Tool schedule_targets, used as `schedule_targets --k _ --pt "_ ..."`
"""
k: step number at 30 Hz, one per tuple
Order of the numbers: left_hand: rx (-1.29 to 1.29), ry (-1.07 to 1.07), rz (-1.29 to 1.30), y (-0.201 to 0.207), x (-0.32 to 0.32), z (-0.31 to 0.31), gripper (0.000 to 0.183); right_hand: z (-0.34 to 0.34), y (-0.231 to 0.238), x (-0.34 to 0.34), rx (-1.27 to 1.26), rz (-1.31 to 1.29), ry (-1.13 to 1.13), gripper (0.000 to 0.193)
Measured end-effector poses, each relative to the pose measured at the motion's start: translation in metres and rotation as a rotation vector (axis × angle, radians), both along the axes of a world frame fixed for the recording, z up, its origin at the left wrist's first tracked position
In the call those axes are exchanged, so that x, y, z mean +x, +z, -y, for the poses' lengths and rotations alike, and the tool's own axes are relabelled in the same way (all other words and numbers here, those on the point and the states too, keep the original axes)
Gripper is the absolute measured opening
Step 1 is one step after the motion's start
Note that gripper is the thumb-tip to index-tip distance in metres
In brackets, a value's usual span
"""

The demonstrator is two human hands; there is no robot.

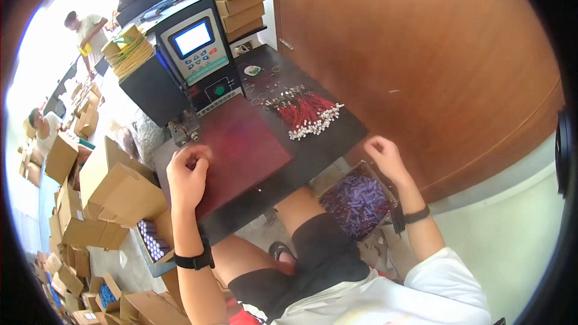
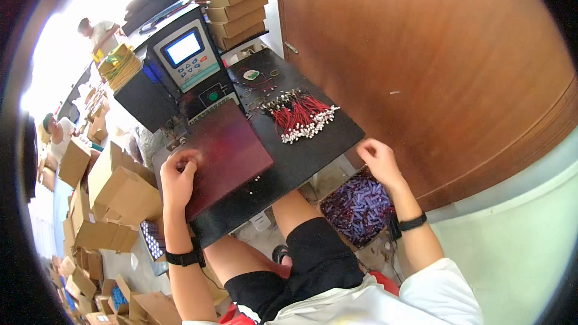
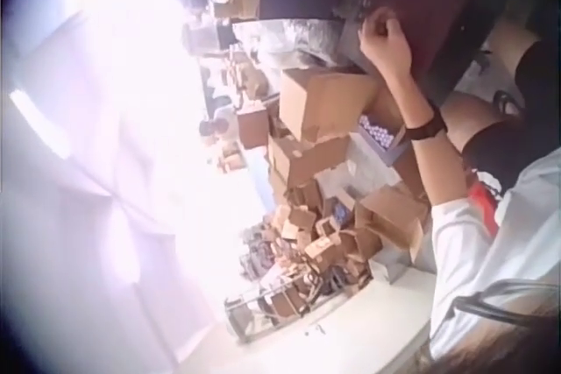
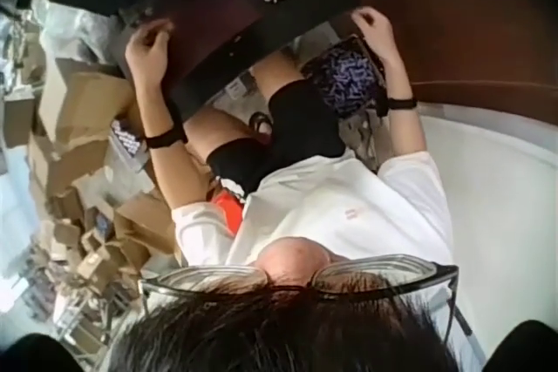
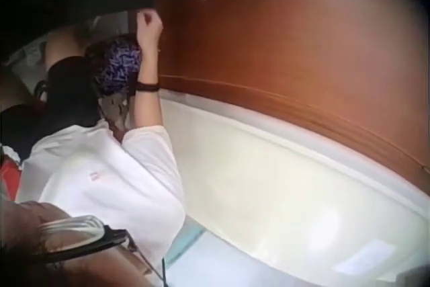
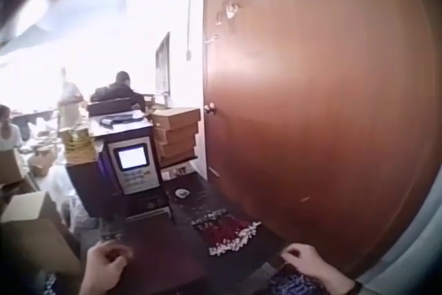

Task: The person picks up a battery and a wire, positions them under the welding machine to join them, and then places the welded battery into a cardboard box.

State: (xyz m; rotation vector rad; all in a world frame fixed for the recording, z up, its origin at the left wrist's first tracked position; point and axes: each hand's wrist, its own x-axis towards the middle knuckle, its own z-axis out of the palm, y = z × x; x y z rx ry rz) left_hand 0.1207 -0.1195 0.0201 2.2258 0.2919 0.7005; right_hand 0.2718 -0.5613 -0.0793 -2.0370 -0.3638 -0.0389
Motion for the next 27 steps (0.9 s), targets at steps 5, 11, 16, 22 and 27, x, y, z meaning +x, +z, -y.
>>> schedule_targets --k 5,11,16,22,27 --pt "-0.003 -0.005 0.015 -0.008 0.000 -0.004 0.025 -0.065 0.011 0.059 -0.113 0.198 0.024 0.022" --pt "-0.028 0.011 0.010 -0.005 -0.001 -0.002 0.025 -0.100 0.007 0.078 -0.135 0.255 0.074 0.018" --pt "-0.051 0.018 0.010 -0.001 -0.004 -0.006 0.022 -0.087 0.022 0.066 -0.177 0.149 0.081 0.018" --pt "0.071 0.051 0.035 -0.006 -0.006 -0.007 0.019 -0.052 0.023 0.047 -0.416 0.085 0.324 0.025" --pt "0.065 0.095 0.097 0.008 -0.034 -0.004 0.019 -0.028 0.052 0.018 -0.448 -0.007 0.305 0.022"
